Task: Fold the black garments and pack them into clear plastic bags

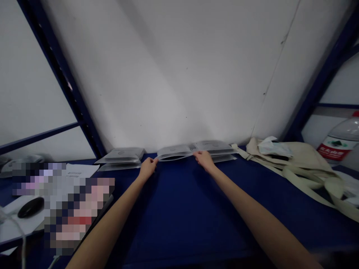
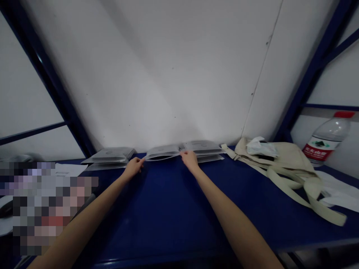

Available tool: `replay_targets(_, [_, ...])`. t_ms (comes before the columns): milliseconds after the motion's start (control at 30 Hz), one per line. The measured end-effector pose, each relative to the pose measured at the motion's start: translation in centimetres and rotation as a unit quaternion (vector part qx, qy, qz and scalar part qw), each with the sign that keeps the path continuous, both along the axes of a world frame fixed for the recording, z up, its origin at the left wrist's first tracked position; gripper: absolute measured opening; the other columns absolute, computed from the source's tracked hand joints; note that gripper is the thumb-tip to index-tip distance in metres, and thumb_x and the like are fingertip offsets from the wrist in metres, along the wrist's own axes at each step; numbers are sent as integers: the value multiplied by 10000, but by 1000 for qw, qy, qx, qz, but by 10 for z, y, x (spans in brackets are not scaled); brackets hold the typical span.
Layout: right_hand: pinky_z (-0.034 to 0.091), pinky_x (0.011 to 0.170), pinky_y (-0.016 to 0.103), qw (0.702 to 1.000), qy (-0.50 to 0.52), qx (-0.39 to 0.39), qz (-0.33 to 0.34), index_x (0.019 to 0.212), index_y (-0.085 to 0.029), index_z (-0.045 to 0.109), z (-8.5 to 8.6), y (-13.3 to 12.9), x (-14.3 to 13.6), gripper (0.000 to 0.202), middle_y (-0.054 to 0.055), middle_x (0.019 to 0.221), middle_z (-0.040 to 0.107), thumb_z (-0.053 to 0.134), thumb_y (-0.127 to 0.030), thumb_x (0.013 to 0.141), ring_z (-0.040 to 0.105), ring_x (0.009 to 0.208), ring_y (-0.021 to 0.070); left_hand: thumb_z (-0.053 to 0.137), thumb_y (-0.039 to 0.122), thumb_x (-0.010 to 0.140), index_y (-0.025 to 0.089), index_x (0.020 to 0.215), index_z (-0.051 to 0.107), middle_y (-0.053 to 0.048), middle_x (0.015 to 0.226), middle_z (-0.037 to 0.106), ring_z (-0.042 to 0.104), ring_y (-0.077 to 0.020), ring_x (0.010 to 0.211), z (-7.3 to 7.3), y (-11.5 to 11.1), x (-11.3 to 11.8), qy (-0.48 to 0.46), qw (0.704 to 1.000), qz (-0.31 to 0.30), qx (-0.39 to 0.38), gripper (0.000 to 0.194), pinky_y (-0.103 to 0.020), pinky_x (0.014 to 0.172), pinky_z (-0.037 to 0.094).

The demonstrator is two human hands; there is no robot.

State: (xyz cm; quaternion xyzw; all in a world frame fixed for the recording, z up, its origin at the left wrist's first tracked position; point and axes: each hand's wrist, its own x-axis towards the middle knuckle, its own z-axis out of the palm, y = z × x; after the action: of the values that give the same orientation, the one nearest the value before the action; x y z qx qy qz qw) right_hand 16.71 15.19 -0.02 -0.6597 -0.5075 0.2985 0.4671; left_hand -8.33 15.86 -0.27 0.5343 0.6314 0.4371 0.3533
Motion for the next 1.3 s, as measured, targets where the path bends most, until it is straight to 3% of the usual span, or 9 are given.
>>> replay_targets(100, [267, 369, 165, 1000, -23, 4, -8, 591, -167, 527, 3, -4, -9, 246, -54, 440, 466, 469, -223, 824, 387, 346, 47, 609, 282, 744, 156, 881, 532, -71, 880, 602, 590, -189, 802, -3, -8, -7, 130, 985, -12, 113, 202, -295, 735, 444])
replay_targets(200, [287, 367, 158, 999, -36, 8, 9, 649, -165, 533, 6, -8, -19, 226, -59, 468, 493, 435, -199, 850, 398, 340, 42, 506, 293, 819, 154, 996, 524, -121, 1121, 533, 545, -221, 1011, -10, -17, -11, 290, 923, -98, 232, 225, -365, 891, 417])
replay_targets(300, [299, 365, 152, 998, -52, 2, 23, 693, -159, 542, 7, -11, -25, 194, -60, 474, 507, 436, -188, 853, 406, 335, 38, 451, 301, 858, 166, 1047, 552, -127, 1279, 456, 446, -237, 1177, -16, -23, -10, 370, 878, -160, 259, 254, -377, 978, 368])
replay_targets(433, [314, 364, 158, 994, -88, -23, 65, 657, -144, 560, 6, -14, -28, 227, -41, 441, 526, 447, -200, 845, 422, 321, 45, 430, 306, 871, 118, 1271, 429, -152, 1364, 408, 368, -272, 1249, -17, -27, -5, 424, 853, -180, 245, 442, -401, 983, 365])
replay_targets(567, [395, 420, 197, 979, -137, -37, 148, 653, -136, 622, 7, -20, -39, 243, -2, 456, 583, 463, -196, 827, 494, 341, 86, 421, 323, 872, 105, 1345, 329, -158, 1388, 384, 340, -288, 1266, -16, -27, -2, 440, 843, -167, 261, 529, -413, 952, 391])
replay_targets(667, [480, 657, 244, 964, -192, 16, 184, 796, -156, 677, 8, -28, -53, 179, 52, 739, 692, 502, -188, 809, 640, 630, 146, 426, 327, 864, 126, 1356, 311, -162, 1393, 378, 340, -290, 1267, -18, -26, 0, 441, 837, -156, 286, 544, -426, 934, 403])
replay_targets(833, [317, 1016, 384, 845, -448, 186, 224, 1014, -80, 666, 1, -32, -69, 282, 191, 1353, 429, 487, -224, 850, 413, 1231, 290, 430, 331, 859, 110, 1377, 262, -186, 1393, 361, 333, -293, 1272, -19, -28, 3, 438, 831, -150, 307, 587, -426, 933, 403])
replay_targets(1067, [247, 1047, 473, 819, -500, 162, 231, 1136, -85, 604, -16, -16, -69, 365, 187, 1393, 383, 439, -299, 891, 296, 1305, 300, 429, 311, 855, 153, 1382, 263, -162, 1382, 387, 345, -275, 1270, -20, -30, 6, 437, 827, -169, 310, 574, -420, 935, 403])
replay_targets(1300, [305, 1034, 401, 821, -452, 206, 280, 1116, -102, 624, 4, -21, -58, 346, 146, 1277, 528, 377, -200, 894, 441, 1212, 234, 415, 241, 854, 140, 1341, 342, -149, 1363, 415, 379, -276, 1229, -19, -26, -3, 428, 836, -151, 309, 502, -423, 924, 416])
